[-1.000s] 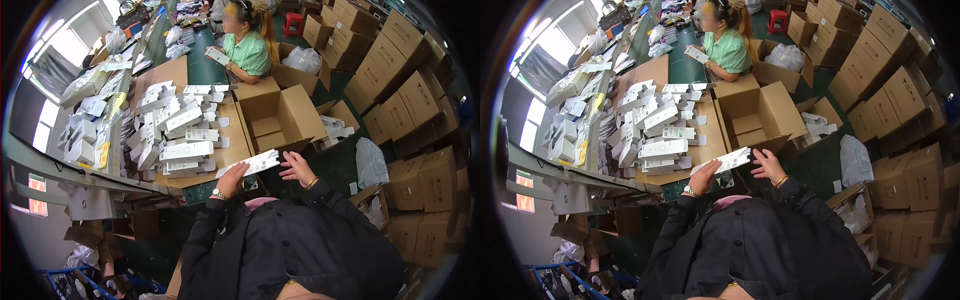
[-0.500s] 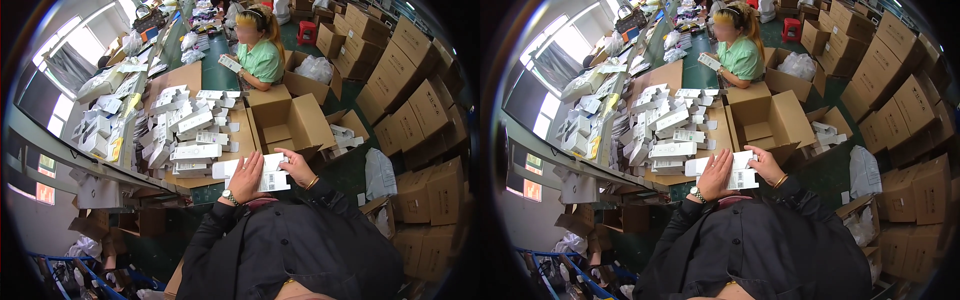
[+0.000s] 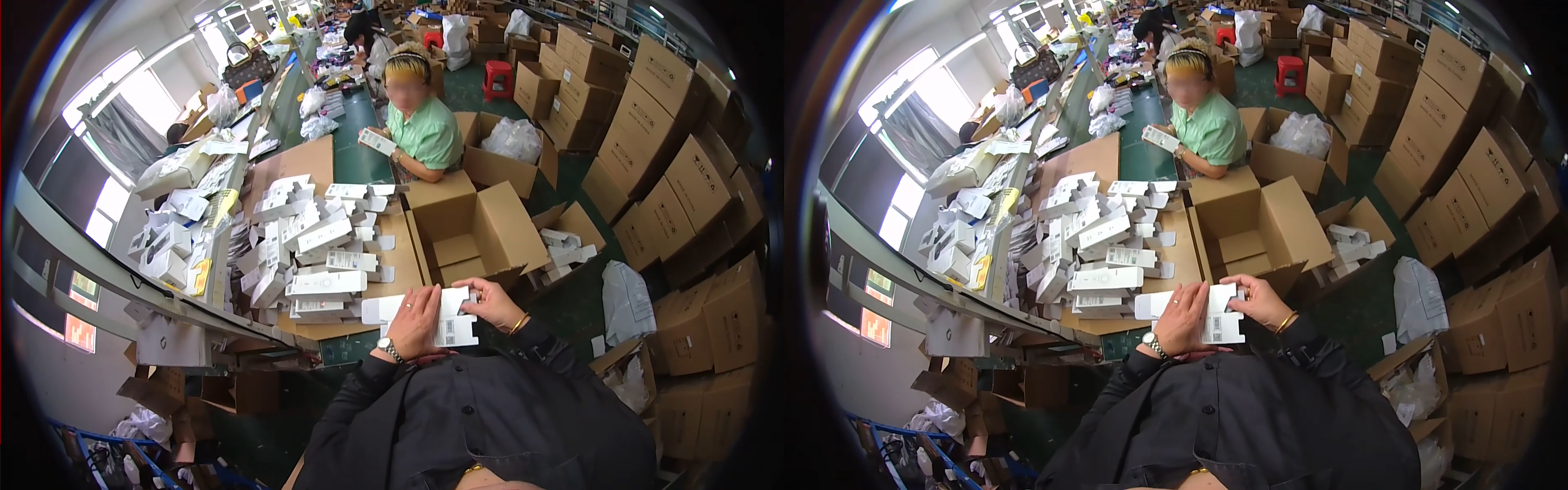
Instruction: The person picks up a stack of flat white boxes, then repeatedly folds and assembles individual boxes before placing them into a larger shipping container.
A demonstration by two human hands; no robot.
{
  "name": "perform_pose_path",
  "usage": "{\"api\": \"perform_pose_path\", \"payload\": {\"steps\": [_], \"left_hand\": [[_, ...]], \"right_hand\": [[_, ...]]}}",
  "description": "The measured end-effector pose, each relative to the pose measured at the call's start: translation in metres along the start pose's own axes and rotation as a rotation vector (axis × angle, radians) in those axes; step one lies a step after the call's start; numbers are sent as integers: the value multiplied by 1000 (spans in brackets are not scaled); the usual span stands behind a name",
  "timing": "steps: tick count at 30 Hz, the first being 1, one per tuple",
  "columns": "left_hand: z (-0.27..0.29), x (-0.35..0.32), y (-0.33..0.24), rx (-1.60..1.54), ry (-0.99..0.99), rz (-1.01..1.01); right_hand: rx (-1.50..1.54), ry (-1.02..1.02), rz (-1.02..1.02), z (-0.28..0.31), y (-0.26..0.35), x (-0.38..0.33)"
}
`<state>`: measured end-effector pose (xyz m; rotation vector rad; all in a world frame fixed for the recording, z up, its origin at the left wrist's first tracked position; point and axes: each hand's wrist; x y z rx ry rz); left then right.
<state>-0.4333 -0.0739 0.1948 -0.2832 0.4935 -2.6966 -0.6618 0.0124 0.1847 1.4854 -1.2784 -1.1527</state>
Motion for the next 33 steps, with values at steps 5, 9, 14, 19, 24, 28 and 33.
{"api": "perform_pose_path", "payload": {"steps": [5, 9, 14, 19, 24, 28, 33], "left_hand": [[8, -3, -3, -6, 12, 34], [26, -10, -5, 76, -329, 124], [25, -30, 11, 79, -463, 268], [25, -56, 20, 143, -468, 283], [29, -79, 32, 43, -612, 376], [54, -64, 13, 172, -508, 343], [42, -49, 11, 131, -196, 301]], "right_hand": [[28, 81, -67, 9, -2, 17], [-224, -118, 194, 16, 58, 87], [-174, -340, 642, 25, 219, 243], [-195, -418, 951, 40, 323, 322], [-514, -114, 745, -43, 226, 218], [-495, 227, 403, -29, 52, 161], [-52, 273, -12, -35, 3, 79]]}}
Point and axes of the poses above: each hand's wrist, its own x-axis towards the middle knuckle, its own z-axis out of the back of the hand, y = z × x, and after that the axes turned 4 degrees about y, right-handed
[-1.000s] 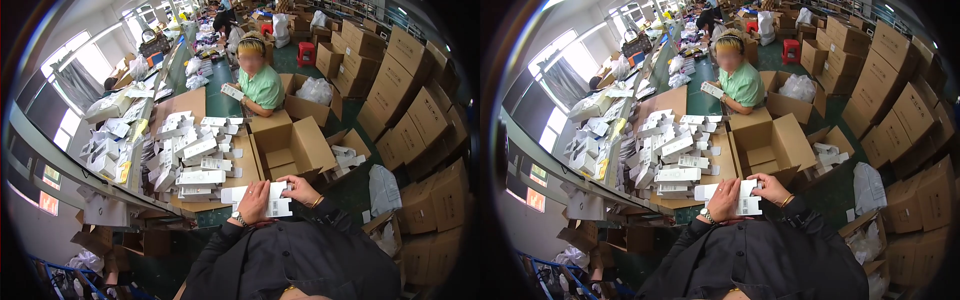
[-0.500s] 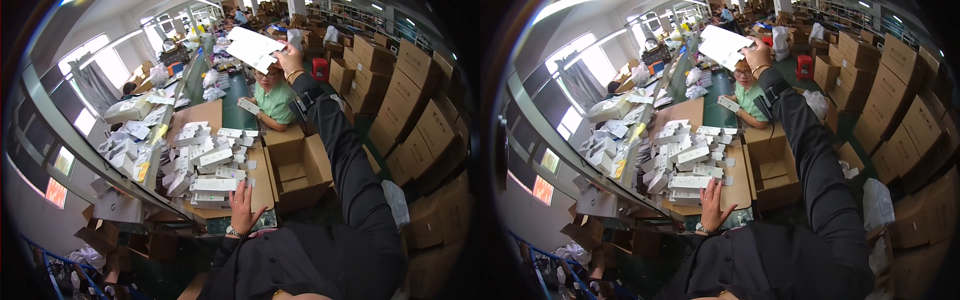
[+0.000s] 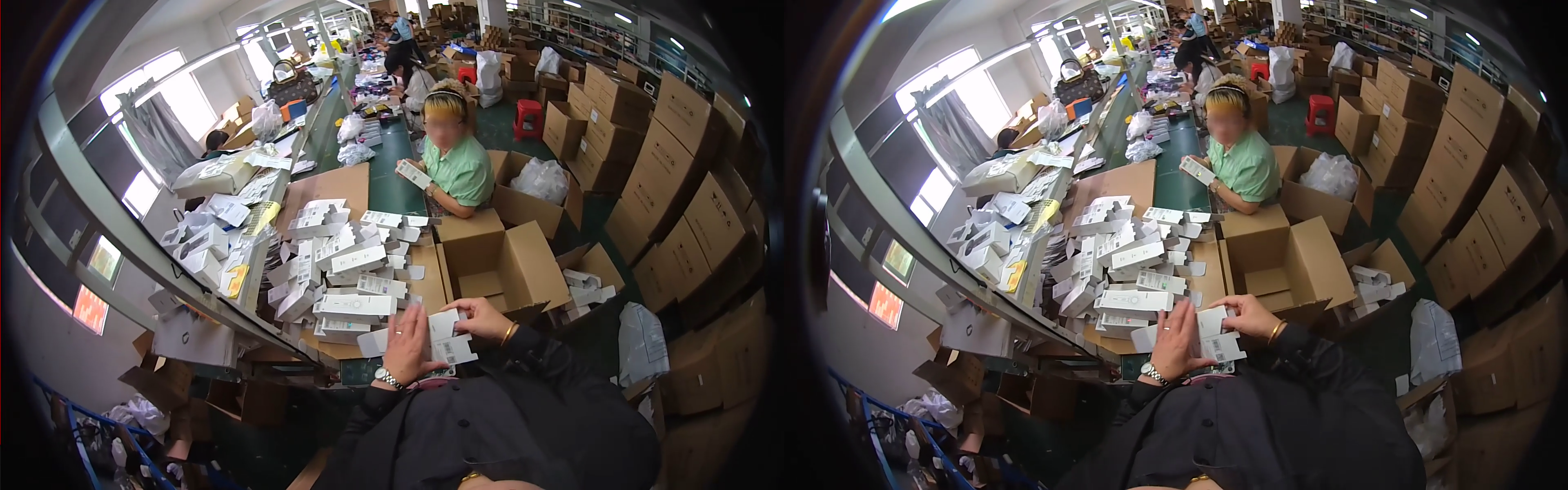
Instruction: The person picks up a stack of flat white boxes, then repeatedly folds and assembles individual boxes before placing them into a larger shipping container.
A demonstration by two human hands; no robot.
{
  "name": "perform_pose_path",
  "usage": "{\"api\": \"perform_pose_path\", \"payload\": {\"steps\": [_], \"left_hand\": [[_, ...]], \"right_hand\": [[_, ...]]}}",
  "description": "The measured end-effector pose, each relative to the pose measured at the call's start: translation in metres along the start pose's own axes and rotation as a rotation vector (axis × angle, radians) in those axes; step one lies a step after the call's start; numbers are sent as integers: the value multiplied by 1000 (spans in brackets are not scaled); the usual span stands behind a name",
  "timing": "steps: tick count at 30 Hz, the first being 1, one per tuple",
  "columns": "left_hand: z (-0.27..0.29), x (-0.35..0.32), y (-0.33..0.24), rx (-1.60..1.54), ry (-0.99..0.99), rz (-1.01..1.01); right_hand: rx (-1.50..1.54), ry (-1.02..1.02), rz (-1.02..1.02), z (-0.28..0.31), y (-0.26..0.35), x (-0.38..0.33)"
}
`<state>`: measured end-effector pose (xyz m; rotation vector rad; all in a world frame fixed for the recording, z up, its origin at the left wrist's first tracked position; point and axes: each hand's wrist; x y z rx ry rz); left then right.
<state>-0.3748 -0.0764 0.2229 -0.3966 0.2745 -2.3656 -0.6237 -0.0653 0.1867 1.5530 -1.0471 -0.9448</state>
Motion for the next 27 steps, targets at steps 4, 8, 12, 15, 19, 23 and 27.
{"api": "perform_pose_path", "payload": {"steps": [4, 8, 12, 15, 19, 23, 27], "left_hand": [[-18, 14, -6, -86, 148, -135], [-23, 27, -12, -130, 191, -202], [-26, 22, -17, -171, 169, -258], [-26, 21, -19, -259, 71, -274], [-18, 28, -15, -569, -208, -131], [-12, 37, -9, -564, -447, 14], [-11, 40, -12, -696, -476, 60]], "right_hand": [[141, -146, -95, 11, 1, -30], [87, -102, -64, 16, 12, -49], [-168, -24, 34, 21, 19, -53], [-264, -23, -48, 20, 28, -50], [-31, -200, 83, 17, 30, -34], [295, -122, 182, -21, 47, -32], [-30, -139, 245, -40, 31, -29]]}}
Point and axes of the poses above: each hand's wrist, its own x-axis towards the middle knuckle, its own z-axis out of the back of the hand, y = z × x, and after that the axes turned 4 degrees about y, right-handed
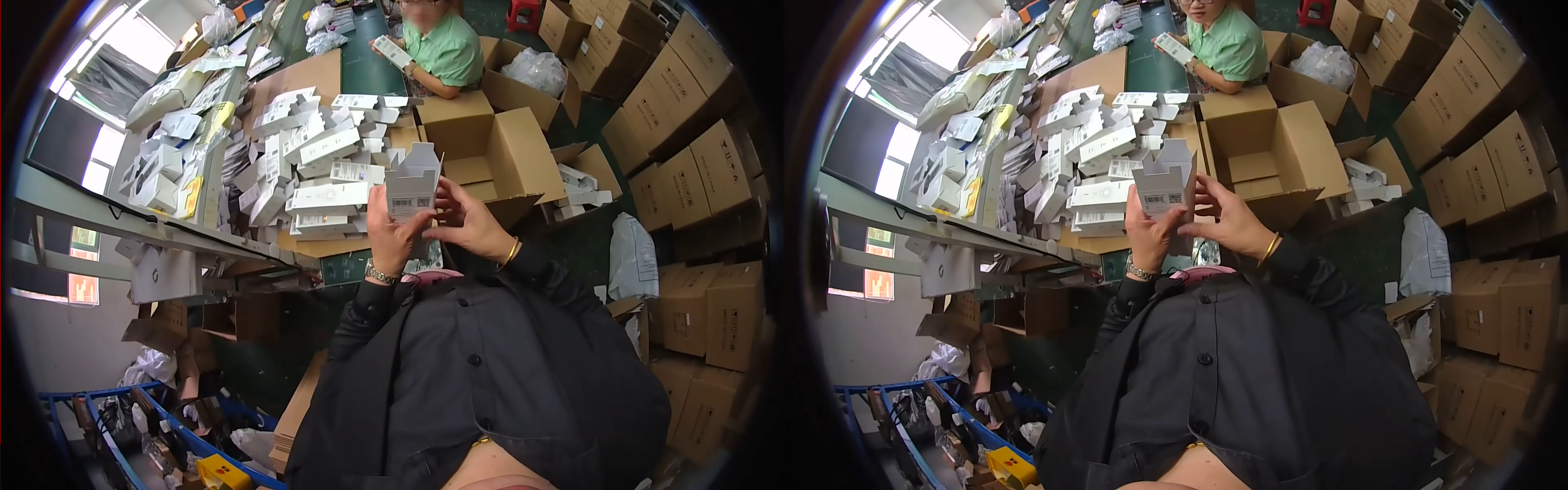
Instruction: The person picks up a stack of flat white boxes, then repeatedly folds and assembles individual boxes before placing them into a larger shipping container.
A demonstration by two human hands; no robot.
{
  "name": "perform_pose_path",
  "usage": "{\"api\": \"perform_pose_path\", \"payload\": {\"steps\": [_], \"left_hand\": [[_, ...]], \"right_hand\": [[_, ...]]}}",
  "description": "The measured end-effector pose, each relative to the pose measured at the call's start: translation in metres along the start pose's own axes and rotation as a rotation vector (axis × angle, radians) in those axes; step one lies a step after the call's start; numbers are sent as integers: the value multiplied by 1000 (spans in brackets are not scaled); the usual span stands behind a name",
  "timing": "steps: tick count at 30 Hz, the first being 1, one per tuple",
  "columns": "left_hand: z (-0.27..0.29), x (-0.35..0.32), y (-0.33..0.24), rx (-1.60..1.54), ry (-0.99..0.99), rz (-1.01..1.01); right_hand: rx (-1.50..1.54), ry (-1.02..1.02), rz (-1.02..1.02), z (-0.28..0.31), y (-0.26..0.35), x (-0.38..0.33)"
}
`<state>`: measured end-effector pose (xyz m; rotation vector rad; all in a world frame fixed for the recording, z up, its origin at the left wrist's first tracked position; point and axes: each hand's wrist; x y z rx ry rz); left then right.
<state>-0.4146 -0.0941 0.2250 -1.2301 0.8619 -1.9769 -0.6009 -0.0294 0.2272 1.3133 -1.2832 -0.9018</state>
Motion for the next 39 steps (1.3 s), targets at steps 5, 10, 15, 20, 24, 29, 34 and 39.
{"api": "perform_pose_path", "payload": {"steps": [5, 10, 15, 20, 24, 29, 34, 39], "left_hand": [[-4, -11, -18, -329, -15, 155], [-5, -13, -27, -499, 26, 234], [-8, -13, -24, -416, 4, 225], [-12, -12, -27, -501, -17, 275], [-14, -14, -18, -553, -56, 301], [-10, -22, -5, -639, -97, 341], [-13, -33, -3, -546, -81, 267], [-19, -27, -3, -264, 15, 158]], "right_hand": [[-227, 46, 55, 3, -1, -9], [-227, 52, 52, -3, 0, -18], [-286, 38, 79, -4, -1, -21], [-253, 2, 48, -6, -5, -21], [-295, 36, 32, -6, -5, -22], [-287, 133, 77, -1, -9, -24], [-168, 78, -33, -1, 0, -18], [213, -10, -335, -6, 6, -12]]}}
Point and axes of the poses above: each hand's wrist, its own x-axis towards the middle knuckle, its own z-axis out of the back of the hand, y = z × x, and after that the axes turned 4 degrees about y, right-handed
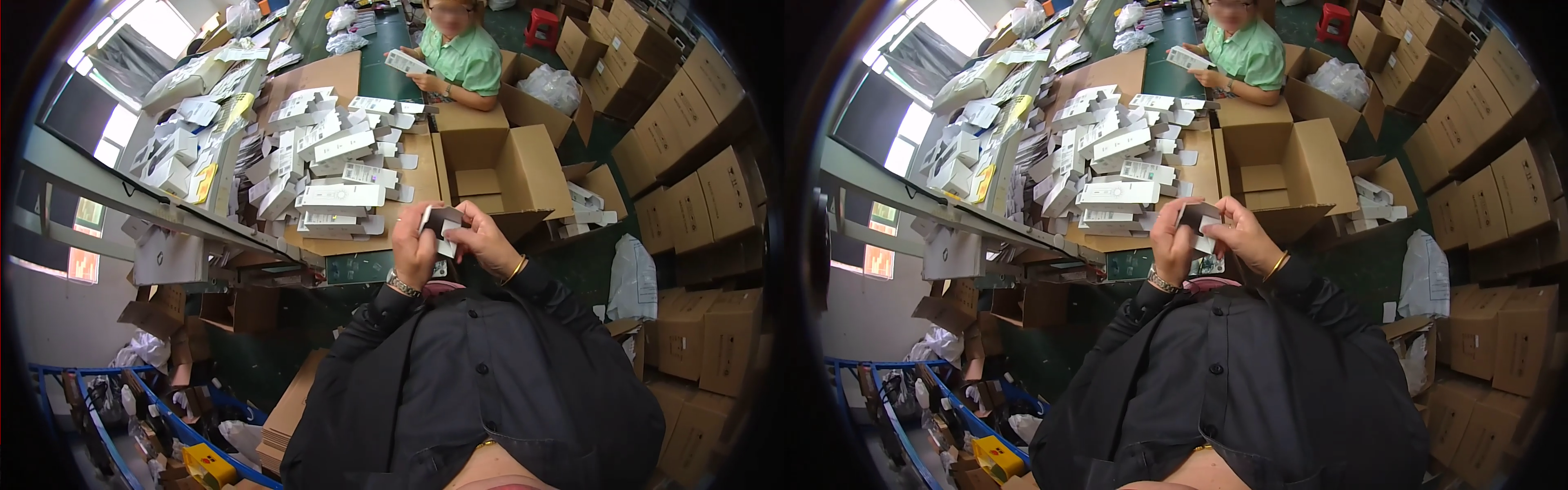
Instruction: The person picks up a stack of flat white boxes, then repeatedly folds and assembles individual boxes before placing them into a larger shipping container.
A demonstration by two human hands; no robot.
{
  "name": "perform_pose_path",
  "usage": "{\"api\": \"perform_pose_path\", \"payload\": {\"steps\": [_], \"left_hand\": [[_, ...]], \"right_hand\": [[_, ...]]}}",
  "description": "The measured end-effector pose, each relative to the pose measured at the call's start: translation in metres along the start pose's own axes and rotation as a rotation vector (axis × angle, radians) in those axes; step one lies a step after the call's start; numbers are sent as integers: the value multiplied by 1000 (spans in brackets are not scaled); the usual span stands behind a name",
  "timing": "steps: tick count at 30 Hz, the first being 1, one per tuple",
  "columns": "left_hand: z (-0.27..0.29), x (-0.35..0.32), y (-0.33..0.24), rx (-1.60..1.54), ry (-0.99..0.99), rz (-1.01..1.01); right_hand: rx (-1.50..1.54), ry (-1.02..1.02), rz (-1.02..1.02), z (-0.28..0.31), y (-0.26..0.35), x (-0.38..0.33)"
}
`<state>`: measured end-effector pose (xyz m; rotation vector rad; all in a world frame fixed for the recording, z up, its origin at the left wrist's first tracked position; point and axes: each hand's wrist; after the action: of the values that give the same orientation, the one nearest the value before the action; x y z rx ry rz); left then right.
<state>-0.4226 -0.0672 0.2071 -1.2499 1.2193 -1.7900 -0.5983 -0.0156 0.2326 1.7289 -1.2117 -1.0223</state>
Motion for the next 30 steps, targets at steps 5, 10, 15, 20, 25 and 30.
{"api": "perform_pose_path", "payload": {"steps": [5, 10, 15, 20, 25, 30], "left_hand": [[-11, 8, -18, 292, 105, -195], [-2, 2, -11, 249, 263, -226], [7, -3, -21, 359, 439, -300], [5, 3, -32, 419, 508, -333], [-3, -2, -20, 466, 473, -353], [2, -2, -10, 344, 341, -314]], "right_hand": [[-150, -226, 259, 14, -39, 20], [-154, -281, 258, 26, -31, 12], [-23, -285, 121, 21, -21, -8], [-7, -285, 139, 15, -14, -15], [-3, -229, 50, 26, -20, -15], [-41, -166, 251, 14, -12, -19]]}}
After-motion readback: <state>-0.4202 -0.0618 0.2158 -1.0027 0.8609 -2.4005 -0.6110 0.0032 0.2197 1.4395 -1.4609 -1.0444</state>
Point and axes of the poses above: each hand's wrist, its own x-axis towards the middle knuckle, its own z-axis out of the back of the hand, y = z × x, and after that the axes turned 4 degrees about y, right-handed
